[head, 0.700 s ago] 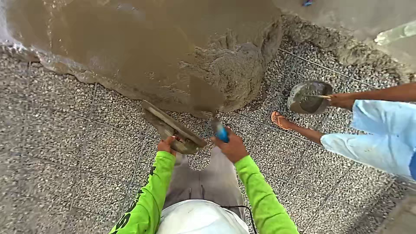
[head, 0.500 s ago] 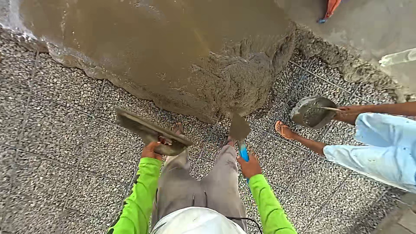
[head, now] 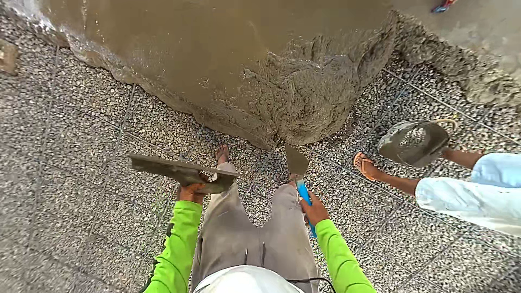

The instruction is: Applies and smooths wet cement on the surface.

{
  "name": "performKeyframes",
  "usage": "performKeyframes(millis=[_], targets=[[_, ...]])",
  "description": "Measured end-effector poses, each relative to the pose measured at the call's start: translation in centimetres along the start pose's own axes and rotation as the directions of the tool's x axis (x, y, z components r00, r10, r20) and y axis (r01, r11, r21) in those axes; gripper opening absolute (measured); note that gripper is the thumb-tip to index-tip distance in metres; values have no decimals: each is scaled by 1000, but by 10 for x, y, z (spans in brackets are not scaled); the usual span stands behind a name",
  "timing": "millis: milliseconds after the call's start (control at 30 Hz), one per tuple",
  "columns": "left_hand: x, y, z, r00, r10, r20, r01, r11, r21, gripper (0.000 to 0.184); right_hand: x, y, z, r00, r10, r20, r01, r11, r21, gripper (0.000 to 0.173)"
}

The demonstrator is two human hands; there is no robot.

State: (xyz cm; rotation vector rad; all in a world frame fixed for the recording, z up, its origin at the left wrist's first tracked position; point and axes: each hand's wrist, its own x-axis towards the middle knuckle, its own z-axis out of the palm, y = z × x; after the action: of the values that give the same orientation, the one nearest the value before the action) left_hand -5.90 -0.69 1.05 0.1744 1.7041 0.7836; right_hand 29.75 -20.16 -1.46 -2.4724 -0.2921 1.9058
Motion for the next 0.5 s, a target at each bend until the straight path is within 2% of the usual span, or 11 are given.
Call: performKeyframes(millis=[133,267,400,500], targets=[[4,-41,31,999,-40,20,40,999,27,44,32,30,-15,997,69,-23,-70,997,-33,53],[30,-86,50,999,-40,31,35,989,142,47,86,56,-18,994,92,-66,-88,994,65,56],[66,-133,78,976,18,215,-62,978,200,48,152,71,-27,991,83,-105,-56,970,237,54],[94,-165,99,970,19,244,-81,965,248,53,223,82,-37,989,55,-135,-7,944,329,50]])
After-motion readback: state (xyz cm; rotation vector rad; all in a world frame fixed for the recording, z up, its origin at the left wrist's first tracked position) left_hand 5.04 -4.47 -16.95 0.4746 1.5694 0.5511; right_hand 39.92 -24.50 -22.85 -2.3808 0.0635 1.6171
